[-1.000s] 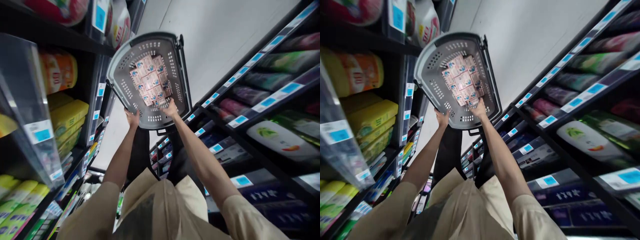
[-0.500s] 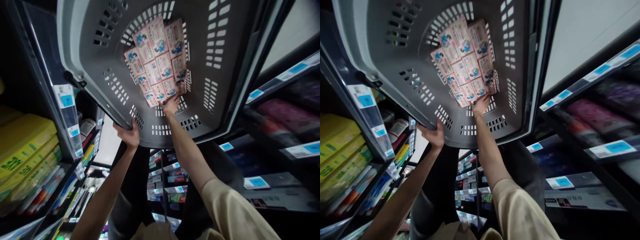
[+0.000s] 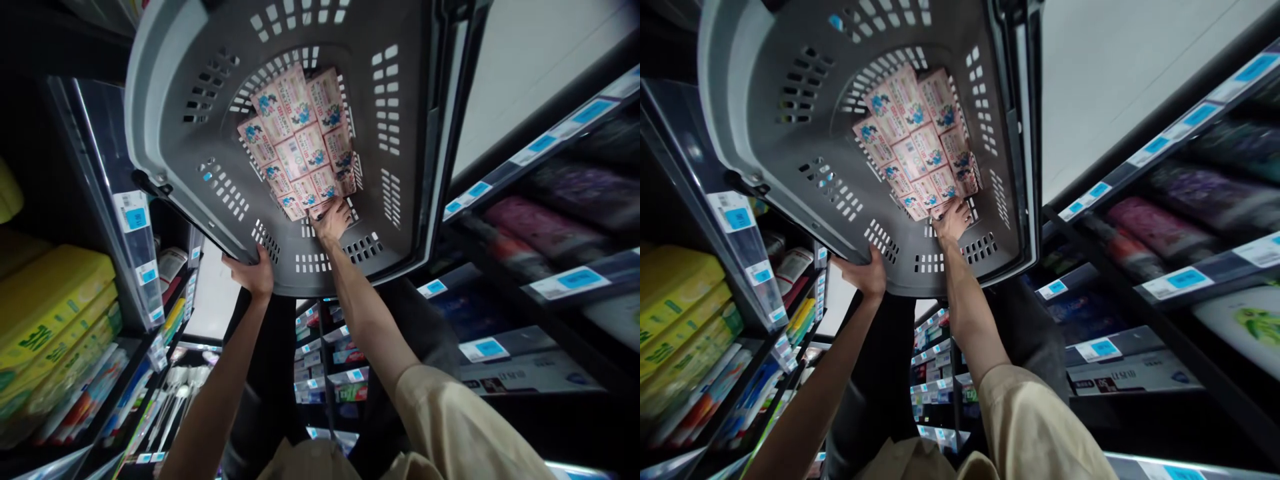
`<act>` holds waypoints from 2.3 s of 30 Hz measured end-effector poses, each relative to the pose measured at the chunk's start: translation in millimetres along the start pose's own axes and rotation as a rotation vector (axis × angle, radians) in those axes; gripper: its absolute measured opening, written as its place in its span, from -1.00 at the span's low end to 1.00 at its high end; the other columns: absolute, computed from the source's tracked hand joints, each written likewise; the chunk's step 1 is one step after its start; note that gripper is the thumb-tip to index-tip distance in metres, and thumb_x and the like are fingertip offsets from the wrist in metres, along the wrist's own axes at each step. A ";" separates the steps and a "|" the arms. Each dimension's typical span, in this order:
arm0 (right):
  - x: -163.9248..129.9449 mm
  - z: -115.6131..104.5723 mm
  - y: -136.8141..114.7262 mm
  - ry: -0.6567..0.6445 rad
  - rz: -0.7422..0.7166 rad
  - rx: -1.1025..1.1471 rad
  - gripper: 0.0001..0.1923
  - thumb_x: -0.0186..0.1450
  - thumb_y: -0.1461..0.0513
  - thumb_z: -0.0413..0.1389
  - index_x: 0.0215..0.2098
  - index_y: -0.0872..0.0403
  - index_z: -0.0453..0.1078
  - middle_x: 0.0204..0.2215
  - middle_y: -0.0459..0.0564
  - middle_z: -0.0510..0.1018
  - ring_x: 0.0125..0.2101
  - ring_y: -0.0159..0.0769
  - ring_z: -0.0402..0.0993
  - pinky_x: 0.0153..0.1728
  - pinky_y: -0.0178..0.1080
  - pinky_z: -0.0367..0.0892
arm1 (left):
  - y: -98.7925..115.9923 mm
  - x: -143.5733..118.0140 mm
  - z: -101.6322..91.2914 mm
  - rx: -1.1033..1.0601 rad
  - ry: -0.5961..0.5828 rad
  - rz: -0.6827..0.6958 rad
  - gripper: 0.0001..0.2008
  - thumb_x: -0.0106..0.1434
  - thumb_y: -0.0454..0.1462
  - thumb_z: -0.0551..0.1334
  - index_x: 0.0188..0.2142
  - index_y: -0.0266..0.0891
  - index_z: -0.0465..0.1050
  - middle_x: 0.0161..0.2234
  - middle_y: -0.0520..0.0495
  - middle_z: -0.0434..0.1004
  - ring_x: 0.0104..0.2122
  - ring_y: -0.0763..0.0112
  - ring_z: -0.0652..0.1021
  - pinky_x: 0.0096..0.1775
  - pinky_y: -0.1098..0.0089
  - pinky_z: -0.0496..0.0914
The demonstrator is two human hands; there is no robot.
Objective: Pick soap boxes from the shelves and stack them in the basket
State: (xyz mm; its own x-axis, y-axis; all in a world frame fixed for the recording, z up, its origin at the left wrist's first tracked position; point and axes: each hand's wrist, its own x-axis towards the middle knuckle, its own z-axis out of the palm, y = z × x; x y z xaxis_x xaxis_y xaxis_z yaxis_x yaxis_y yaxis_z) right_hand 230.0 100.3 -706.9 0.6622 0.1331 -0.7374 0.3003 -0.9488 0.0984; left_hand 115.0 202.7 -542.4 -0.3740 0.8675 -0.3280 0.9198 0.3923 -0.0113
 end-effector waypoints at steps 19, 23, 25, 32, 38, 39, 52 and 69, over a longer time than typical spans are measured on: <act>57.2 -45.9 -13.2 -0.032 -0.620 -0.094 -0.44 0.49 0.06 0.01 0.35 0.17 0.14 0.37 0.35 0.20 0.40 0.22 0.05 0.36 0.42 0.05 | -19.6 3.5 7.5 -0.107 -0.021 0.082 -0.34 0.20 -0.15 0.38 0.21 -0.32 0.24 0.03 -0.40 0.62 0.07 -0.10 0.64 0.07 0.05 0.56; 57.5 -16.5 -10.8 0.130 -0.211 0.006 -0.19 0.40 -0.21 0.04 0.33 0.20 0.08 0.27 0.45 0.27 0.29 0.31 0.18 0.20 0.43 0.23 | -18.0 3.7 5.7 -0.125 -0.046 0.084 -0.29 0.21 -0.14 0.37 0.25 -0.41 0.21 0.05 -0.48 0.59 0.11 -0.15 0.62 0.11 -0.01 0.53; 62.3 -5.5 -10.3 0.124 -0.238 0.025 -0.19 0.39 -0.22 0.04 0.34 0.16 0.07 0.25 0.41 0.30 0.25 0.27 0.22 0.20 0.39 0.24 | -18.7 3.6 5.7 -0.131 -0.053 0.089 -0.28 0.21 -0.14 0.36 0.26 -0.42 0.20 0.08 -0.50 0.58 0.12 -0.15 0.61 0.12 0.00 0.53; 83.0 -9.8 6.7 0.017 -0.428 -0.040 -0.24 0.43 -0.06 0.10 0.40 0.17 0.00 0.21 0.34 0.34 0.21 0.19 0.27 0.16 0.19 0.34 | -19.4 3.2 6.0 -0.085 -0.053 0.103 -0.28 0.23 -0.14 0.35 0.28 -0.43 0.19 0.09 -0.51 0.57 0.20 -0.14 0.56 0.17 0.05 0.50; 82.1 -14.3 7.7 0.000 -0.387 -0.018 -0.20 0.42 -0.09 0.11 0.42 0.12 -0.04 0.28 0.34 0.32 0.23 0.21 0.27 0.12 0.17 0.37 | -14.5 1.8 3.6 -0.076 -0.050 0.085 -0.29 0.23 -0.15 0.35 0.28 -0.41 0.20 0.06 -0.48 0.60 0.16 -0.13 0.60 0.11 0.08 0.53; 81.7 -14.0 5.5 0.003 -0.374 -0.013 -0.19 0.42 -0.10 0.11 0.42 0.12 -0.05 0.28 0.34 0.32 0.22 0.22 0.27 0.11 0.18 0.38 | -14.2 1.7 3.4 -0.077 -0.051 0.086 -0.29 0.24 -0.15 0.35 0.28 -0.41 0.19 0.05 -0.48 0.60 0.15 -0.13 0.60 0.10 0.08 0.53; 71.7 -3.4 -23.5 0.125 -0.260 -0.022 -0.18 0.41 -0.01 0.07 0.46 0.22 -0.08 0.25 0.46 0.30 0.26 0.29 0.21 0.20 0.43 0.16 | -19.8 2.8 6.9 -0.071 -0.002 0.125 -0.32 0.20 -0.13 0.37 0.22 -0.40 0.24 0.00 -0.45 0.63 0.06 -0.11 0.66 0.03 0.12 0.57; 54.0 15.2 -26.6 0.167 -0.132 -0.006 -0.25 0.42 0.01 0.08 0.43 0.17 0.00 0.26 0.38 0.31 0.30 0.19 0.20 0.22 0.30 0.24 | -14.5 2.0 2.4 -0.099 -0.092 0.055 -0.29 0.25 -0.14 0.34 0.28 -0.41 0.18 0.09 -0.50 0.58 0.16 -0.12 0.60 0.10 0.11 0.54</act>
State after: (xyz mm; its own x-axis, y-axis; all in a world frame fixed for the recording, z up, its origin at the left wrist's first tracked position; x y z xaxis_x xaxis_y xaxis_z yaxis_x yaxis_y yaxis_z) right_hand 247.4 128.4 -759.5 0.7212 0.3027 -0.6231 0.3960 -0.9182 0.0122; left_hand 101.1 198.1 -545.1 -0.3065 0.8588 -0.4105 0.9207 0.3770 0.1013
